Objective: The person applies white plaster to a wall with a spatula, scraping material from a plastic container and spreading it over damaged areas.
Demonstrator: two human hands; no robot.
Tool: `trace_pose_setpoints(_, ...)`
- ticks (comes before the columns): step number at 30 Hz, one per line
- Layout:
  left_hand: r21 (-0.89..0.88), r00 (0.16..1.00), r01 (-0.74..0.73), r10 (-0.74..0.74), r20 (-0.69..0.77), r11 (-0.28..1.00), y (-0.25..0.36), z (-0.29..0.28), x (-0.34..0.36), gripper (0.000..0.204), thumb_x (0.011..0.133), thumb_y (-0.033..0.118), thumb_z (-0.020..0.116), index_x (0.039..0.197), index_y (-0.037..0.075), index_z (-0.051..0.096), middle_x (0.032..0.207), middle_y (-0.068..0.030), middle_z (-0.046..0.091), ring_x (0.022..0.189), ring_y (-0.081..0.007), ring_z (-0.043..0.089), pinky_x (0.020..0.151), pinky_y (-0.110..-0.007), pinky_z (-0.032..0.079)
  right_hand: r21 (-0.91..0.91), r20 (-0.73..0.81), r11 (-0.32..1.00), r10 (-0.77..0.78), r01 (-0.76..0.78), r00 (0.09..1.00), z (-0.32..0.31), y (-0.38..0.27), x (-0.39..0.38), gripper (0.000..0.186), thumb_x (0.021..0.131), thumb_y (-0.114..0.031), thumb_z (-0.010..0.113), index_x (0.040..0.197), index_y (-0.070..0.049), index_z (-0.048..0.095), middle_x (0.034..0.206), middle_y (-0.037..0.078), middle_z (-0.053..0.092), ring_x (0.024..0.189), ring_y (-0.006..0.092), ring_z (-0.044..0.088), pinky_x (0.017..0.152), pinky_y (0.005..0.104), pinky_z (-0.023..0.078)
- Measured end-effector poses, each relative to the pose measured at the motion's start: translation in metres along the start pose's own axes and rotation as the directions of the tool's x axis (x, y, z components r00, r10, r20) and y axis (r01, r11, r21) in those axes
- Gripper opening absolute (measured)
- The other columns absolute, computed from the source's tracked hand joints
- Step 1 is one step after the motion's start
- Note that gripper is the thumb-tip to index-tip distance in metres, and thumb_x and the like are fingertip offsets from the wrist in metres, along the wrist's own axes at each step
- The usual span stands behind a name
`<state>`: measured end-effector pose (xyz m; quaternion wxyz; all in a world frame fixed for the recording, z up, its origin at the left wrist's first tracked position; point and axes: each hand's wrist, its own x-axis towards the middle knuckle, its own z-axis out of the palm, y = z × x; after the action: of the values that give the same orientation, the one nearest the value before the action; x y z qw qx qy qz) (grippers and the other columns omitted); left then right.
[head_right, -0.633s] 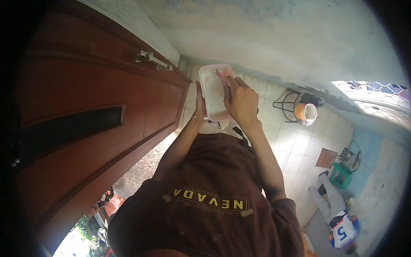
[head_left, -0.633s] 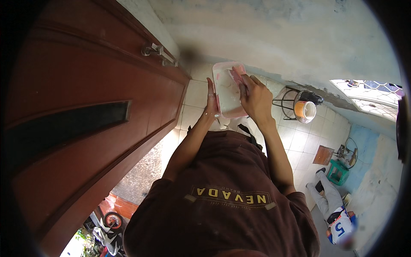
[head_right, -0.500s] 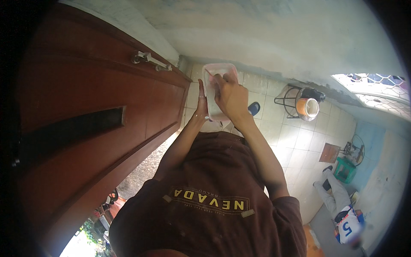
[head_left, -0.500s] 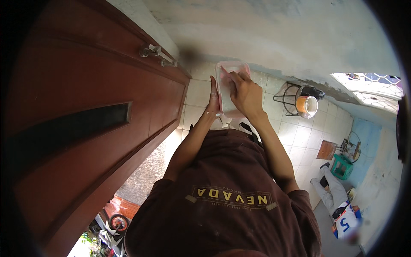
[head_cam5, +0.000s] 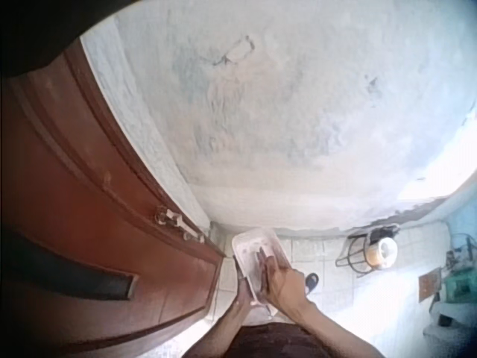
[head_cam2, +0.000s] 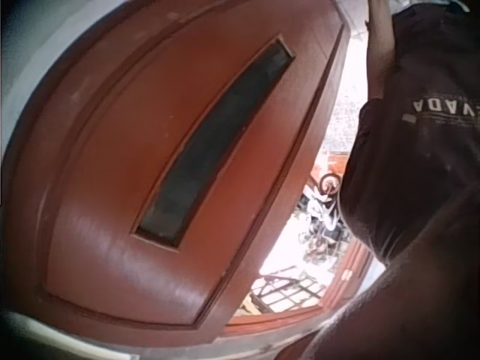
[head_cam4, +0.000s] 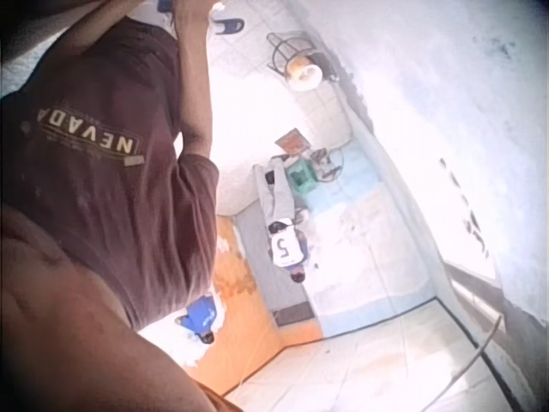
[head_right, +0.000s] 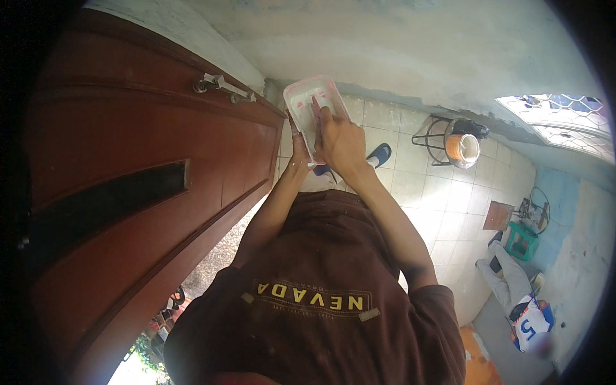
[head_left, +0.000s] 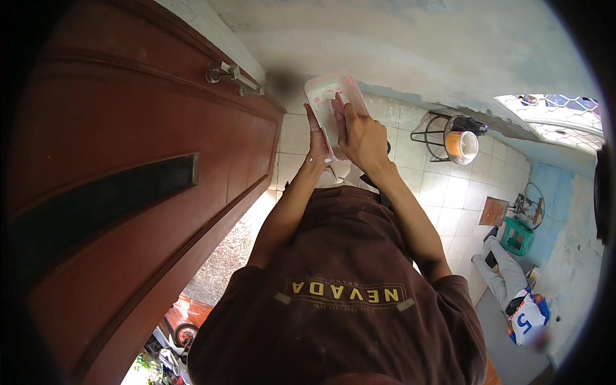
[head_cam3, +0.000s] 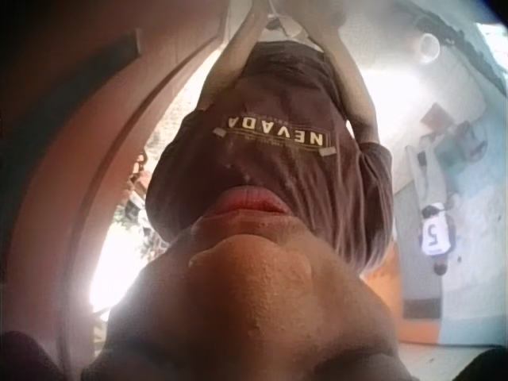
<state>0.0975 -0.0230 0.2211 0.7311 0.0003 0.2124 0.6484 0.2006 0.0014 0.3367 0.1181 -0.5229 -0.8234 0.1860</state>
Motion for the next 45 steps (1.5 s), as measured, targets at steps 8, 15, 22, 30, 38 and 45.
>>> trace_pose_setpoints(8,-0.049,0.998,-0.039,0.041,0.044,0.998,0.006,-0.021,-0.002,0.089,0.093,0.081,0.043,0.153,0.015,0.044,0.149,-0.0092,0.054,0.133,-0.0267,0.056,0.114,-0.046,0.047,0.127,-0.138,0.987,-0.084,0.102,0.987,-0.018,-0.022,0.002,0.026,0.086,-0.012,0.063,0.108,0.003,0.058,0.071,0.024,0.068,0.067,0.0463,0.069,0.060,0.0540,0.056)
trace_pose_setpoints(15,-0.164,0.999,-0.028,0.031,0.015,0.986,0.008,-0.039,-0.001,0.094,0.089,0.085,0.047,0.147,0.011,0.049,0.133,-0.0093,0.063,0.120,-0.0258,0.065,0.104,-0.041,0.056,0.243,-0.009,0.958,-0.154,0.152,0.988,0.019,-0.006,-0.010,0.020,0.089,-0.009,0.064,0.100,0.006,0.058,0.071,0.030,0.065,0.072,0.0495,0.068,0.066,0.0550,0.056)
trace_pose_setpoints(22,-0.096,0.991,0.024,-0.011,0.135,0.995,0.015,-0.032,-0.002,0.105,0.082,0.091,0.045,0.147,0.007,0.048,0.134,-0.0135,0.063,0.121,-0.0289,0.065,0.102,-0.043,0.057,0.521,0.053,0.853,-0.016,-0.014,0.998,0.024,0.010,-0.013,0.024,0.100,-0.017,0.062,0.099,0.006,0.059,0.076,0.029,0.065,0.065,0.0434,0.067,0.062,0.0496,0.051)
trace_pose_setpoints(30,0.068,1.000,0.013,-0.012,-0.022,0.998,0.007,-0.003,-0.004,0.104,0.087,0.089,0.036,0.151,0.007,0.044,0.144,-0.0157,0.058,0.125,-0.0287,0.064,0.105,-0.048,0.056,0.703,0.173,0.691,0.065,-0.169,0.983,-0.020,0.051,-0.006,0.030,0.104,-0.027,0.063,0.099,0.003,0.062,0.062,0.007,0.053,0.053,0.0109,0.050,0.052,0.0333,0.039)
trace_pose_setpoints(38,-0.071,0.985,-0.063,0.074,0.157,0.995,-0.022,0.034,0.029,0.095,0.093,0.083,0.037,0.153,0.010,0.042,0.145,-0.0124,0.058,0.130,-0.0265,0.060,0.108,-0.047,0.053,0.336,-0.154,0.913,-0.192,0.234,0.969,-0.062,0.073,0.019,0.019,0.098,-0.016,0.061,0.106,0.001,0.060,0.067,0.022,0.064,0.060,0.0413,0.065,0.057,0.0495,0.049)
trace_pose_setpoints(45,-0.031,0.970,-0.230,0.232,0.075,0.973,-0.084,0.069,0.080,0.086,0.096,0.076,0.042,0.153,0.013,0.042,0.146,-0.0110,0.056,0.129,-0.0291,0.059,0.109,-0.048,0.052,0.122,-0.073,0.962,-0.238,0.246,0.968,-0.118,0.133,0.043,0.019,0.097,-0.019,0.062,0.101,-0.001,0.058,0.062,0.021,0.062,0.058,0.0445,0.063,0.055,0.0520,0.049)
